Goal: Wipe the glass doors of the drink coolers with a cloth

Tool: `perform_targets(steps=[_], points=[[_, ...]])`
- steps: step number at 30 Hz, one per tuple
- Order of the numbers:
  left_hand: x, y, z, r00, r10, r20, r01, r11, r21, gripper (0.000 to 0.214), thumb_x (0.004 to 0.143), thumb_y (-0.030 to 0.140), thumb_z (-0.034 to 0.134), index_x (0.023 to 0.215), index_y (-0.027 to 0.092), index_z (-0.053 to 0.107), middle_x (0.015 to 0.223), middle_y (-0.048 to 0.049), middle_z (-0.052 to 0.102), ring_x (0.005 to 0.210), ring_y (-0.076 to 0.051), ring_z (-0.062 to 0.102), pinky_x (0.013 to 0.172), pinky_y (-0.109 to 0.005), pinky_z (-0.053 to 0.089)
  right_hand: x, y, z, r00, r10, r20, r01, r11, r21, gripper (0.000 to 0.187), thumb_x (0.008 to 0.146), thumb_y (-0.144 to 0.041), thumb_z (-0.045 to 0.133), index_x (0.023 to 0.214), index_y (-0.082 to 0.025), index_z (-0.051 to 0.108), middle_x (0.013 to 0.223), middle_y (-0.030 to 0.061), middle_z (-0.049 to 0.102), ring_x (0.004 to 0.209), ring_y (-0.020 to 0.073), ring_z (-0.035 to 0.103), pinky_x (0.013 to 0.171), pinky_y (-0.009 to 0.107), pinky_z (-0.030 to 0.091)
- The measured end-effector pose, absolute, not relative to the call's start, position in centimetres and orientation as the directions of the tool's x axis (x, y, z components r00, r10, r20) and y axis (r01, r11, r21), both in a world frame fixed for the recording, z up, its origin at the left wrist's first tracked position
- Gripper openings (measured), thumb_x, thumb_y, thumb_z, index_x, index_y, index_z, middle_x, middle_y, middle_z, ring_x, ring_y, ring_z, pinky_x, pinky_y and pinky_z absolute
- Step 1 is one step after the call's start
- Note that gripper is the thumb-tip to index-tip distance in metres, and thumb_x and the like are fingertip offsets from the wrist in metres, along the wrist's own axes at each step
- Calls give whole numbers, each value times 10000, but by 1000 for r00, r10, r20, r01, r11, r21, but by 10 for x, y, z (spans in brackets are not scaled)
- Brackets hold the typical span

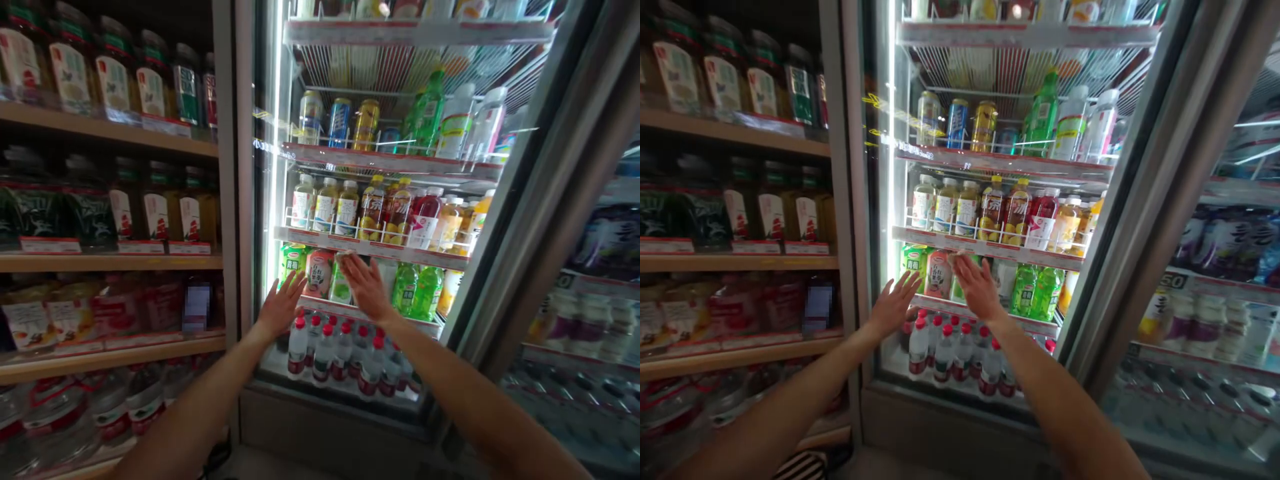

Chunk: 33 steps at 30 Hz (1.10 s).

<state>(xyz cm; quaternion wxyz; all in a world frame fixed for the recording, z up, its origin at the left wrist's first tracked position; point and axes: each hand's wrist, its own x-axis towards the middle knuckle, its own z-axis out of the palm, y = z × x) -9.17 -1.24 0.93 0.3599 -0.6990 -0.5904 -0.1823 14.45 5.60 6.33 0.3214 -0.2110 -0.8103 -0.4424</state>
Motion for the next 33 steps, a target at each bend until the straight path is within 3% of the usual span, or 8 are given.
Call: perform_targets(steps=[3, 8, 14, 20, 25, 27, 31, 33], points=[[-90, -16, 7, 195, 722, 664, 965, -21, -260, 568, 878, 350, 401, 1402, 175, 269, 1481, -53, 223, 1382, -239, 162, 1076, -487, 253, 151, 57, 61, -671, 73, 738, 655, 523, 545, 545, 836, -102, 398, 1375, -167, 353, 1422, 88, 392, 1359, 234, 251, 1126, 495, 7], [-84, -21, 8, 153, 758, 634, 977, -20, -212, 620, 853, 369, 459, 1402, 151, 269, 1484, -86, 211, 1385, -256, 147, 1080, -486, 245, 176, 51, 35, -881, -38, 472, 367, 574, 732, 537, 800, -49, 400, 1319, -180, 432, 1350, 43, 492, 1326, 173, 316, 1143, 426, -16], [-70, -18, 11, 156, 724, 672, 983, -51, -174, 653, 826, 360, 499, 1394, 126, 279, 1487, -131, 195, 1390, -265, 112, 1103, -497, 156, 196, 58, 58, -596, 86, 798, 739, 448, 503, 509, 849, -146, 428, 1355, -174, 386, 1409, 102, 408, 1368, 227, 235, 1127, 481, 1], [-61, -12, 10, 138, 727, 673, 988, -49, -150, 665, 825, 344, 486, 1404, 116, 252, 1492, -130, 178, 1391, -269, 109, 1094, -502, 171, 217, 52, 23, -872, 70, 484, 435, 566, 701, 558, 811, -57, 410, 1350, -200, 389, 1386, 44, 449, 1346, 176, 284, 1143, 438, 23], [-64, -12, 10, 155, 724, 673, 983, -42, -181, 641, 831, 343, 477, 1395, 113, 278, 1492, -134, 170, 1390, -276, 115, 1086, -507, 181, 222, 59, 50, -607, 146, 781, 740, 463, 488, 518, 849, -115, 416, 1360, -193, 379, 1417, 107, 394, 1371, 226, 225, 1122, 506, 48], [-64, -12, 9, 146, 719, 679, 983, -29, -180, 635, 833, 349, 474, 1391, 110, 286, 1492, -136, 171, 1389, -277, 122, 1083, -502, 190, 226, 58, 46, -637, 141, 758, 718, 466, 517, 495, 846, -121, 433, 1334, -198, 417, 1411, 103, 405, 1369, 229, 232, 1122, 502, 60], [-63, -12, 10, 160, 709, 687, 981, -34, -193, 629, 830, 345, 476, 1386, 112, 296, 1484, -138, 207, 1386, -271, 140, 1081, -498, 201, 226, 55, 26, -844, 65, 532, 479, 536, 695, 469, 832, -83, 438, 1275, -230, 482, 1366, 41, 473, 1345, 183, 289, 1141, 445, 23], [-66, -13, 11, 169, 697, 697, 979, -39, -199, 622, 831, 342, 470, 1383, 108, 303, 1482, -138, 213, 1384, -268, 153, 1087, -494, 192, 213, 55, 33, -816, 77, 573, 517, 540, 664, 495, 832, -77, 427, 1306, -221, 446, 1386, 51, 449, 1351, 185, 276, 1139, 457, 21]])
